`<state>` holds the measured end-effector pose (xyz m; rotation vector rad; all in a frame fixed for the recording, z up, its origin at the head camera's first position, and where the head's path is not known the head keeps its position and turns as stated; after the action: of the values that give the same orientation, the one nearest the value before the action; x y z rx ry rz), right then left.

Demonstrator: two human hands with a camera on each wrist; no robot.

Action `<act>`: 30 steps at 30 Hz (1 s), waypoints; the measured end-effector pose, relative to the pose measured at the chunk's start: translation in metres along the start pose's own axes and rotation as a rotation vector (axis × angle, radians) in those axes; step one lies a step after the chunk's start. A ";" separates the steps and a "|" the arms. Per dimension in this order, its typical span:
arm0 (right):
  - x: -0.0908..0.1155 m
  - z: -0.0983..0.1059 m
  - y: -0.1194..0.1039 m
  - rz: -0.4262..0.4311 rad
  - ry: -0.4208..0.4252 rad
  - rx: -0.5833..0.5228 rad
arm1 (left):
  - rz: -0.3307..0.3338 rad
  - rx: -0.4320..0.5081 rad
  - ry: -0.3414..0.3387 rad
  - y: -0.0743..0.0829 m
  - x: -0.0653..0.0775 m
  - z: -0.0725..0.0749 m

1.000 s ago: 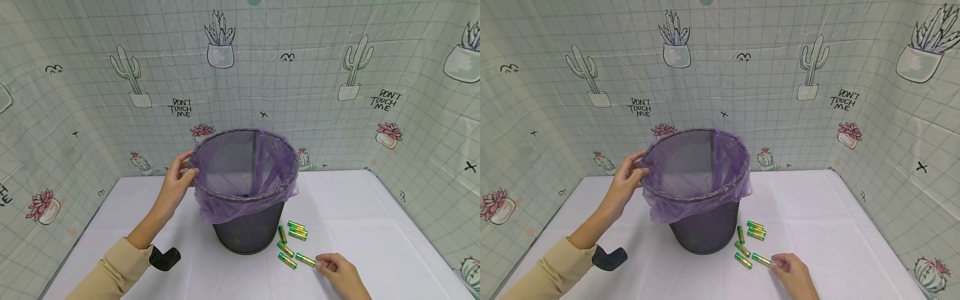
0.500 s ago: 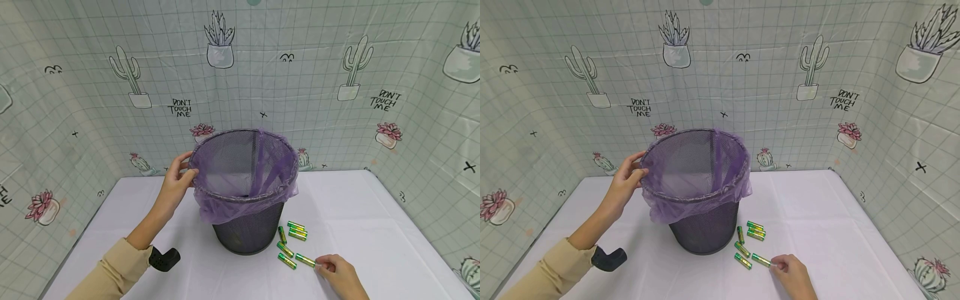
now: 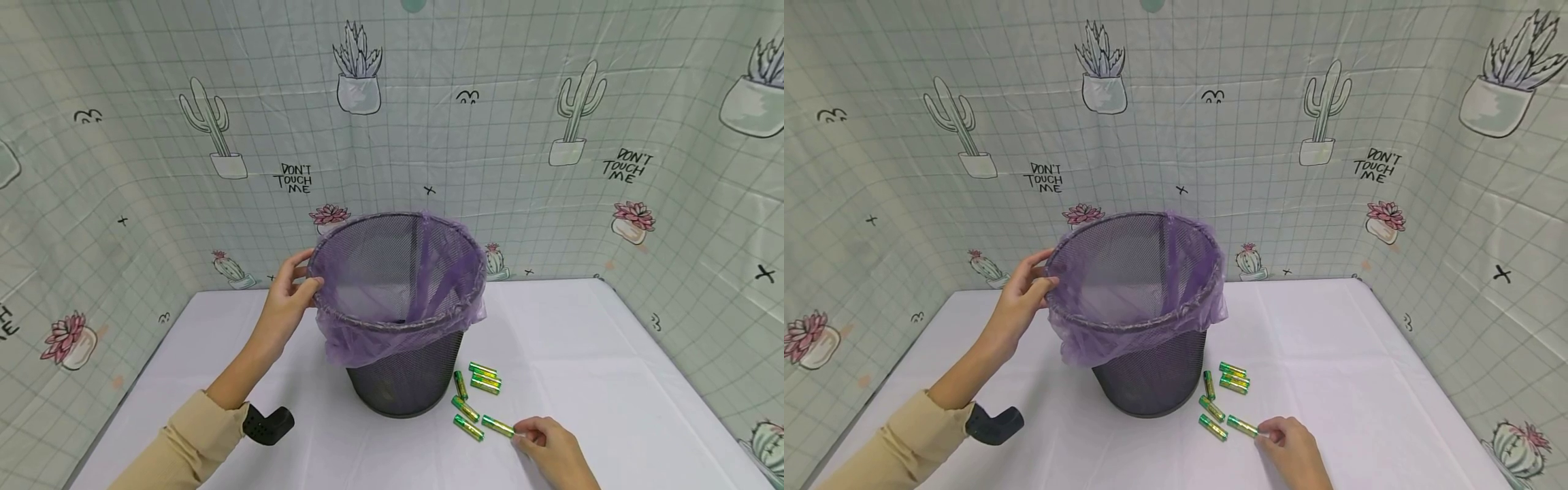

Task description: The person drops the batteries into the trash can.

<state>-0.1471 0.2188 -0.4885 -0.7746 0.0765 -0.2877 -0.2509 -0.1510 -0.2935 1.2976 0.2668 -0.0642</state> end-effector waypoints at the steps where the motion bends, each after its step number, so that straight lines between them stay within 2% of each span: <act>1: 0.000 0.000 0.000 0.000 -0.001 -0.001 | 0.000 -0.001 0.000 0.000 0.000 0.000; 17: 0.001 -0.002 -0.002 -0.004 -0.002 0.008 | -0.005 -0.003 0.001 -0.001 0.000 0.000; 30: 0.000 -0.002 -0.003 0.034 -0.002 0.035 | -0.003 -0.001 0.000 0.000 0.001 0.000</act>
<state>-0.1483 0.2156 -0.4884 -0.7377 0.0824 -0.2559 -0.2501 -0.1506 -0.2938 1.2958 0.2687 -0.0667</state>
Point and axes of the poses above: each hand's wrist, its own x-axis away from the middle knuckle, its own z-axis out of the back of the hand, y = z × x, the point moved 5 cm from there along -x, towards the middle knuckle, and after that the axes turned 11 degrees about y, right-handed, at the moved point
